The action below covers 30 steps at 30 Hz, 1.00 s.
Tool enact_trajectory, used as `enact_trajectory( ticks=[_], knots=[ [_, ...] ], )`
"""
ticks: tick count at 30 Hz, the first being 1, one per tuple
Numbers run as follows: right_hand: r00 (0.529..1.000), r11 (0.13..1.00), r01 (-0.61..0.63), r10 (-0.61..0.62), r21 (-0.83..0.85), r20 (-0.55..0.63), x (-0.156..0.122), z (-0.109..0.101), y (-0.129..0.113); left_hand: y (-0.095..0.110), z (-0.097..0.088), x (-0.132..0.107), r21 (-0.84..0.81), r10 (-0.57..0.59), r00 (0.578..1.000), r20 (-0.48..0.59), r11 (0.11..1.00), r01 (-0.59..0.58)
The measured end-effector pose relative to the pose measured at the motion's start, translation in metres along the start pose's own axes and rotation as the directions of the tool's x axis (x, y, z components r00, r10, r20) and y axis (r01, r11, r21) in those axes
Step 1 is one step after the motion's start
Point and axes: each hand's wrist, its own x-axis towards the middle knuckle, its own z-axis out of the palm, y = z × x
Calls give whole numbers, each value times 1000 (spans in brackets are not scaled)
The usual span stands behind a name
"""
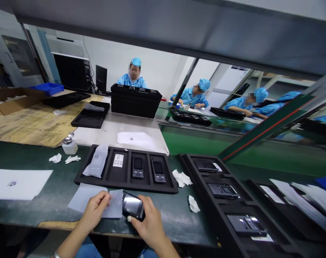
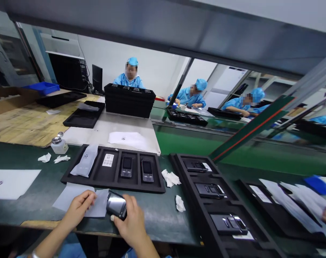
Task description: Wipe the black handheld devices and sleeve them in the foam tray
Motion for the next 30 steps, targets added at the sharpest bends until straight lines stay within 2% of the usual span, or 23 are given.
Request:
enact_trajectory(
  ticks=[4, 8, 10, 12, 13, 15, 17, 19, 23, 26, 28, 30],
  knots=[
    [979, 999, 36, -43, 36, 200, 9, -2, -16, -2, -4, 5, -146, -73, 997, 7, 987, 73],
    [986, 998, -55, 57, -17, 156, 17, -2, -28, -2, -13, 4, -144, -92, 995, 36, 985, 97],
    [973, 999, -8, 15, -31, 232, 20, -1, -31, 1, -21, -2, -23, 1, 999, 41, 1000, 0],
    [958, 999, 28, -18, -29, 288, 23, 0, -33, 5, -28, -10, 200, 163, 982, 99, 963, -180],
    [960, 999, 25, -17, -26, 280, 25, 0, -34, 8, -32, -13, 317, 231, 960, 158, 909, -271],
    [972, 1000, 17, -14, -12, 236, 29, 0, -36, 12, -34, -15, 495, 294, 911, 290, 769, -405],
    [977, 1000, 28, -26, -8, 212, 35, -1, -41, 13, -31, -12, 582, 307, 877, 370, 659, -476],
    [973, 998, 59, -52, -26, 224, 40, -2, -48, 11, -24, -4, 624, 325, 864, 384, 599, -502],
    [967, 988, 152, -148, -5, 207, 45, -5, -60, 9, -6, 10, 624, 381, 859, 343, 591, -511],
    [961, 953, 259, -271, 160, 60, 44, -10, -59, 13, 4, 10, 533, 470, 834, 290, 644, -549],
    [964, 921, 265, -263, 286, -48, 41, -14, -53, 16, 10, 7, 486, 512, 829, 224, 679, -550],
    [979, 908, 204, -185, 366, -86, 37, -18, -47, 20, 17, 3, 467, 541, 826, 155, 697, -544]
  ],
)
